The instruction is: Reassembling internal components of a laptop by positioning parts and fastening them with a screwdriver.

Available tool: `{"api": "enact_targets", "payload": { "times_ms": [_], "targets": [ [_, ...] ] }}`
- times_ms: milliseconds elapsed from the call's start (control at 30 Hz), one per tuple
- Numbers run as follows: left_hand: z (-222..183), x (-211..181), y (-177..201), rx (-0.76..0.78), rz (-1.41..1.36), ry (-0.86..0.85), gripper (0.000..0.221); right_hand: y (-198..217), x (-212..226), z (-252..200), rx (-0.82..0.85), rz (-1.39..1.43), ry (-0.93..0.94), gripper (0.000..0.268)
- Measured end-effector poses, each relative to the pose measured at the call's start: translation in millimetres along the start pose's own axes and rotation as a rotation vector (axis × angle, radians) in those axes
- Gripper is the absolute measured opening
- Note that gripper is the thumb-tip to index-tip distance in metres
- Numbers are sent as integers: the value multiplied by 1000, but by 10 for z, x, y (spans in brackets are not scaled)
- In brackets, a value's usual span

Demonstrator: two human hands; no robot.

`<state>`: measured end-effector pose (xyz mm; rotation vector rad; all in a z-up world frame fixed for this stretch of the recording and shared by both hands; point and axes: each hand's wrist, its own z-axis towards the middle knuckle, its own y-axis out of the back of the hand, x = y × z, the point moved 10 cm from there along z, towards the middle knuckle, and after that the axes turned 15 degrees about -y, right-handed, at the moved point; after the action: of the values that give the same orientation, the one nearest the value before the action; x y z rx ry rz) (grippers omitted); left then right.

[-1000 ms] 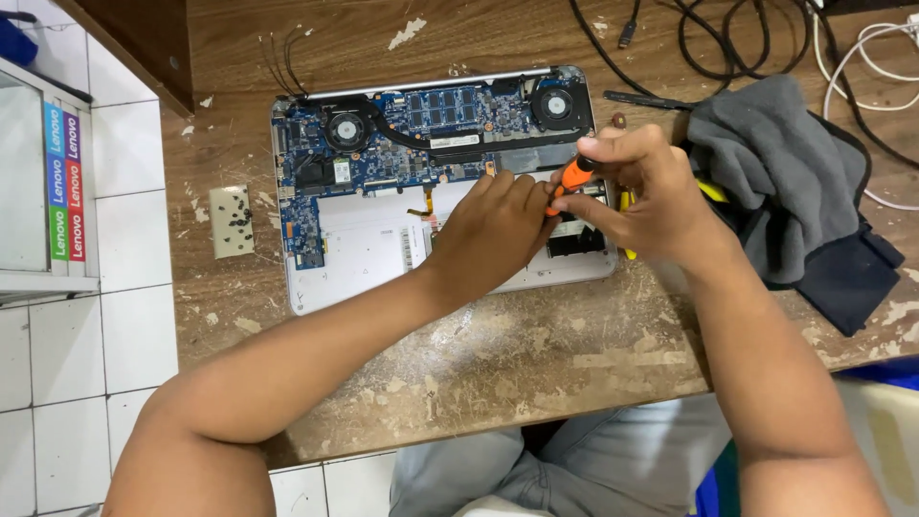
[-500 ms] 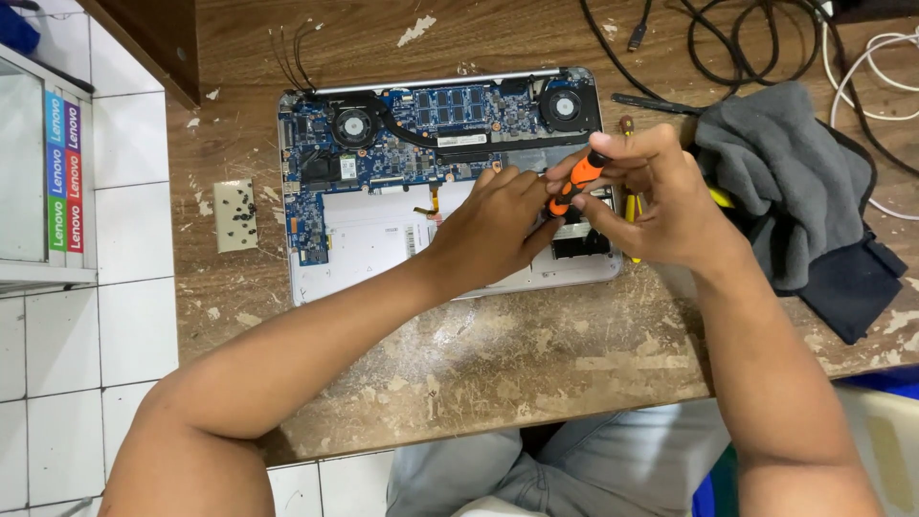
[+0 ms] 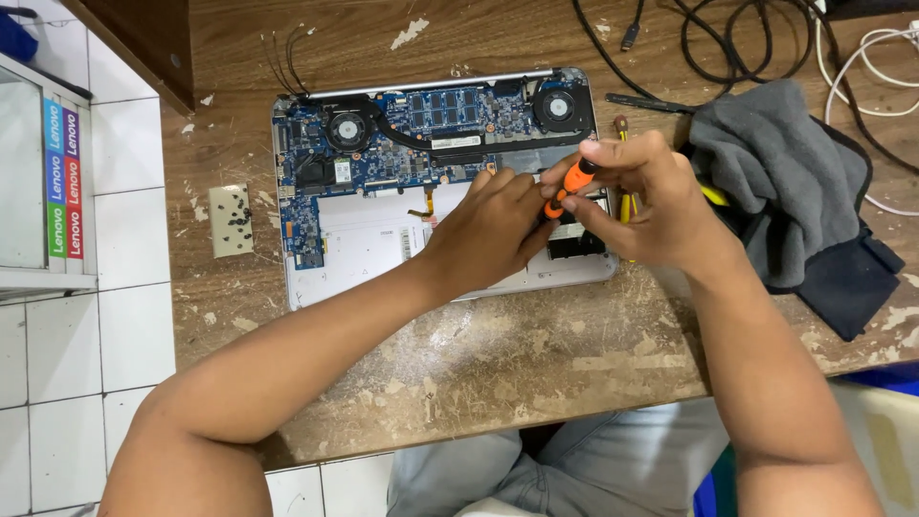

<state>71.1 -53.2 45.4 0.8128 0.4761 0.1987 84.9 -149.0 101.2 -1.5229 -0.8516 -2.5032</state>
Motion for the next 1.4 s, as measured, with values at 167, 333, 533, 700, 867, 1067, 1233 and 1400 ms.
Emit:
{"api": "enact_targets", "payload": {
  "times_ms": [167, 333, 533, 700, 867, 1067, 1233, 1400],
  "targets": [
    [-22, -4, -12, -12, 7, -5, 13, 126, -287, -165, -114, -144, 46, 51],
    [6, -26, 30, -11, -14, 2, 11, 111, -129, -126, -121, -184, 98, 51],
    [6, -24, 20, -12, 29, -13, 14, 26, -30, -46, 45, 30, 22, 50],
    [-18, -13, -12, -17, 19, -8, 13, 176, -303, -205, -189, -299, 131, 53],
    [6, -10, -5, 7, 19, 0, 14, 53, 55, -41, -50, -109, 74, 48],
    [-18, 16, -53, 12, 24, 1, 15, 103, -296, -160, -75, -81, 39, 49],
    [-21, 19, -61, 8, 17, 3, 14, 126, -200, -148, -138, -209, 116, 49],
    [23, -26, -2, 16, 21, -4, 16, 13, -33, -33, 54, 34, -4, 47]
  ]
}}
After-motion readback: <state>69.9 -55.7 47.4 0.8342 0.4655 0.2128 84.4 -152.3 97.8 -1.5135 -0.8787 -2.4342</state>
